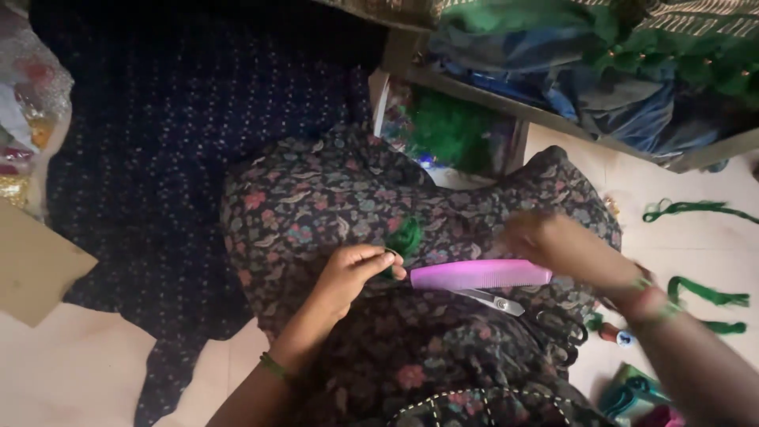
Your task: Tying decorative green tassels and knots to the edge of a green and gold saree.
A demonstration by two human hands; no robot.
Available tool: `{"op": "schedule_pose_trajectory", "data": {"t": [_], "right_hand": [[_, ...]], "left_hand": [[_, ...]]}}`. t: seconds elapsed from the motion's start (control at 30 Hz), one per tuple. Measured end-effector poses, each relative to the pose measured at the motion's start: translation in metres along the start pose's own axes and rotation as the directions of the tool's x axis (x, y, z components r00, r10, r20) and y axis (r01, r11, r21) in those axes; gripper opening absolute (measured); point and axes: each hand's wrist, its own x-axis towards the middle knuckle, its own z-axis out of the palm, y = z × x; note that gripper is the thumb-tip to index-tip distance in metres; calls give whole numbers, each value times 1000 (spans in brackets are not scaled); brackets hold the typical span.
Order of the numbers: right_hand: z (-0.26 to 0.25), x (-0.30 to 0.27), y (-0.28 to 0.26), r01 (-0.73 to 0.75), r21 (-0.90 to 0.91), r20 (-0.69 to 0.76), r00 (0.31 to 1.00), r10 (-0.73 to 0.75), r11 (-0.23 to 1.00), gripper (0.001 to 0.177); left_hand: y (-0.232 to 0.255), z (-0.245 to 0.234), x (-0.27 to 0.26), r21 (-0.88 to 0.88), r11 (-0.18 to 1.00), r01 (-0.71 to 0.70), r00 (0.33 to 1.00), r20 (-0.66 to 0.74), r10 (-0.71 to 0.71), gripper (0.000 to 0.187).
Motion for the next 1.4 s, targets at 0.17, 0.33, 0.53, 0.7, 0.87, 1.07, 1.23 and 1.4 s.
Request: {"op": "schedule_pose_trajectory", "data": {"t": [0.17, 0.33, 0.53, 0.7, 0.87, 1.07, 1.23, 1.4], "right_hand": [[44, 110, 5, -148, -307, -33, 989, 145, 940, 46], [56, 136, 8, -8, -87, -256, 967, -15, 996, 18], [35, 139, -7, 166, 25, -146, 976, -160, 986, 34], [48, 115, 44, -5, 44, -269, 963, 17, 999, 19], [-7, 72, 71, -293, 80, -775, 583, 244, 953, 21], [-57, 35, 50, -532, -178, -893, 441, 91, 827, 18], [-45, 33, 30, -419, 61, -861, 437, 260, 906, 13], [-63, 55, -39, -99, 63, -762, 638, 112, 993, 16]], "left_hand": [[25, 0, 8, -1, 999, 44, 998, -40, -44, 25], [66, -14, 9, -5, 1000, 13, 993, -121, -13, 26], [87, -11, 43, -50, 998, -39, 998, -60, 36, 25], [114, 1, 76, -78, 989, -127, 991, -40, 124, 23], [126, 26, 126, 110, 948, -299, 954, -2, 301, 30], [91, 20, 161, 268, 901, -340, 938, 31, 345, 17], [105, 30, 143, 428, 850, -308, 946, 39, 323, 17], [161, 79, 117, 566, 457, -686, 710, 385, 590, 27]]}}
